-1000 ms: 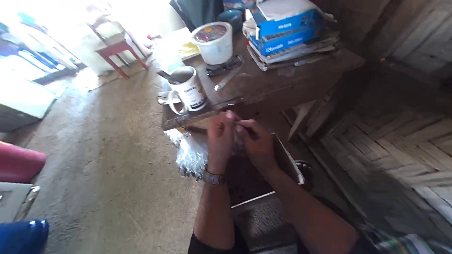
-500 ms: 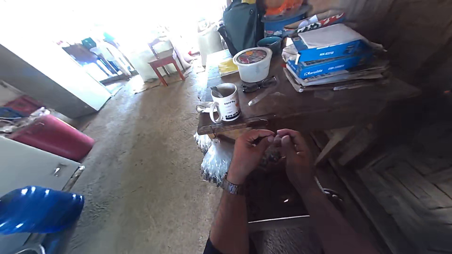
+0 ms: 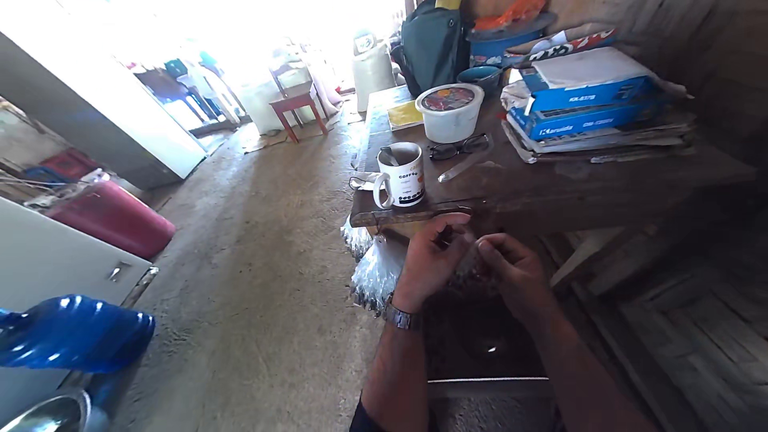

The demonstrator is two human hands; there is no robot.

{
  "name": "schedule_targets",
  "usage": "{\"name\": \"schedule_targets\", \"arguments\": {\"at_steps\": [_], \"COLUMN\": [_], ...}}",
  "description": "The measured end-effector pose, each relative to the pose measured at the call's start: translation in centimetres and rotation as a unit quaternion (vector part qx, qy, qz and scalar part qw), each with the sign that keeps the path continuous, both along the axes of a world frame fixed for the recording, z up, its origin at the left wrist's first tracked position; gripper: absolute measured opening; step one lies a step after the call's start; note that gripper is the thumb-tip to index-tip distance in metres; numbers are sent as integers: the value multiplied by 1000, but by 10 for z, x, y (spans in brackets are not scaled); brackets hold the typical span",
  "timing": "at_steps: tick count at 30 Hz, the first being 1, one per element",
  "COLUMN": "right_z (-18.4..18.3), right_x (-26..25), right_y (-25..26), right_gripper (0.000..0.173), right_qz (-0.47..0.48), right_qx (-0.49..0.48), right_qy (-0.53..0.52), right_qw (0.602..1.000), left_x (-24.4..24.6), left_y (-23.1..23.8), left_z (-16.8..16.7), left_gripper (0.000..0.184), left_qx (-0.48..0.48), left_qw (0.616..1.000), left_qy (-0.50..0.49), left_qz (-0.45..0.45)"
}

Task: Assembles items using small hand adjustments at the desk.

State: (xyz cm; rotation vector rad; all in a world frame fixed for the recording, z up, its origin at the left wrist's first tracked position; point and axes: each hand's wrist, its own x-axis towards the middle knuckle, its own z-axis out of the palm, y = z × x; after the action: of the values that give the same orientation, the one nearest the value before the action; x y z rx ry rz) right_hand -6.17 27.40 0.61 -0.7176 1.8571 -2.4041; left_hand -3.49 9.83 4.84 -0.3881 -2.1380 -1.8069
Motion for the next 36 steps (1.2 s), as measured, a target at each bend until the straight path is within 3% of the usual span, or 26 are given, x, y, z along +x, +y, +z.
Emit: {"name": "schedule_targets", "arguments": {"at_steps": [2,9,14,20,31,36], "right_z": [0,2,4,-1,4,8], "right_x": [0,-1,0,-3,2,2], "right_y": [1,3,6,9,7,7], "right_gripper": [19,17,21,18,14,15], "right_qz": [-13,-53,-60,-59,-106,-144], "right_qx": [20,85,133,139,129,133], "right_qy": [26,62,56,87,69,40], "right_qw": [999,993,988,985,984,980], "left_x": [0,-1,-2,-4,-7,-10], "left_y": [1,-4,-1,1,9,15], "left_z": [0,-3,-4,-5,-14,-23], "left_gripper": [32,19,21,19,25,21], "left_qx": [-4,-23,-33,-30,-39,-7], "left_qw": [1000,999,999,998,999,995], "left_qy": [-25,-24,-20,-9,6,19], "left_qz": [-11,42,18,56,36,96]}}
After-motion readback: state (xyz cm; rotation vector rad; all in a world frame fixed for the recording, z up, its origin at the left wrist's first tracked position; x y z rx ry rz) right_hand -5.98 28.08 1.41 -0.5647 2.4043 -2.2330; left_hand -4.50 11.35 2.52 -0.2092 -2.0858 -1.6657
